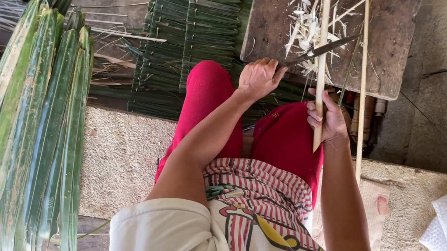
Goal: Shaving thin strips of wood using a hand knife on a wooden block
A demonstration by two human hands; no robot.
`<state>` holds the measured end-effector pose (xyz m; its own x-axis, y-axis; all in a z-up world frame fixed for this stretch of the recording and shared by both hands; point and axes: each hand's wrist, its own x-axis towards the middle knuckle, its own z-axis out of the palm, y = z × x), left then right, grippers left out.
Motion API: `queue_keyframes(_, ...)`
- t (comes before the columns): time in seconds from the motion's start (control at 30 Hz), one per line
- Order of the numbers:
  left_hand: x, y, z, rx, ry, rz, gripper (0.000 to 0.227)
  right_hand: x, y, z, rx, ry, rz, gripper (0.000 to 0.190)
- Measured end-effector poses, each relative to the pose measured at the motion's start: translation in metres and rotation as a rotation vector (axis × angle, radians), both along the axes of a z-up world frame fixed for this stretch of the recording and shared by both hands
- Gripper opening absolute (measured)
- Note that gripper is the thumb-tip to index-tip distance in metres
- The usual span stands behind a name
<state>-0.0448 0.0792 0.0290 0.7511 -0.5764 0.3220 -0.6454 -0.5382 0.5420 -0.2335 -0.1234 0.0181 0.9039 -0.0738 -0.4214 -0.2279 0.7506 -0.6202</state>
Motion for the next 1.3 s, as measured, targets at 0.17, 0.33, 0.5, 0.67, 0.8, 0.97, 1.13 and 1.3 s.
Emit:
queue_keyframes(0.17, -0.004, 0.006, 0.017, -0.002, 0.063, -0.032, 0.036, 0.001, 0.006, 0.006, -0.029, 0.012, -0.019, 0.045)
queue_keyframes(0.33, -0.005, 0.010, 0.026, 0.045, 0.073, -0.031, 0.036, 0.003, 0.016, 0.019, -0.051, 0.030, -0.046, 0.044)
queue_keyframes(0.5, -0.008, 0.012, 0.034, 0.096, 0.083, -0.031, 0.042, 0.002, 0.017, 0.016, -0.038, 0.043, -0.072, 0.048)
queue_keyframes(0.67, -0.007, 0.015, 0.047, 0.146, 0.126, -0.028, 0.053, 0.004, 0.019, 0.016, -0.036, 0.041, -0.073, 0.045)
queue_keyframes(0.8, -0.004, 0.018, 0.060, 0.207, 0.218, -0.055, 0.062, 0.006, 0.019, 0.019, -0.066, 0.058, -0.061, 0.045)
queue_keyframes(0.97, -0.011, 0.022, 0.074, 0.188, 0.222, -0.043, 0.062, 0.005, 0.018, 0.018, -0.065, 0.042, -0.046, 0.045)
queue_keyframes(1.13, -0.013, 0.021, 0.078, 0.182, 0.269, -0.088, 0.067, 0.004, 0.015, 0.016, -0.062, 0.049, -0.051, 0.044)
queue_keyframes(1.3, -0.014, 0.021, 0.071, 0.179, 0.311, -0.106, 0.071, 0.004, 0.013, 0.013, -0.083, 0.048, -0.042, 0.044)
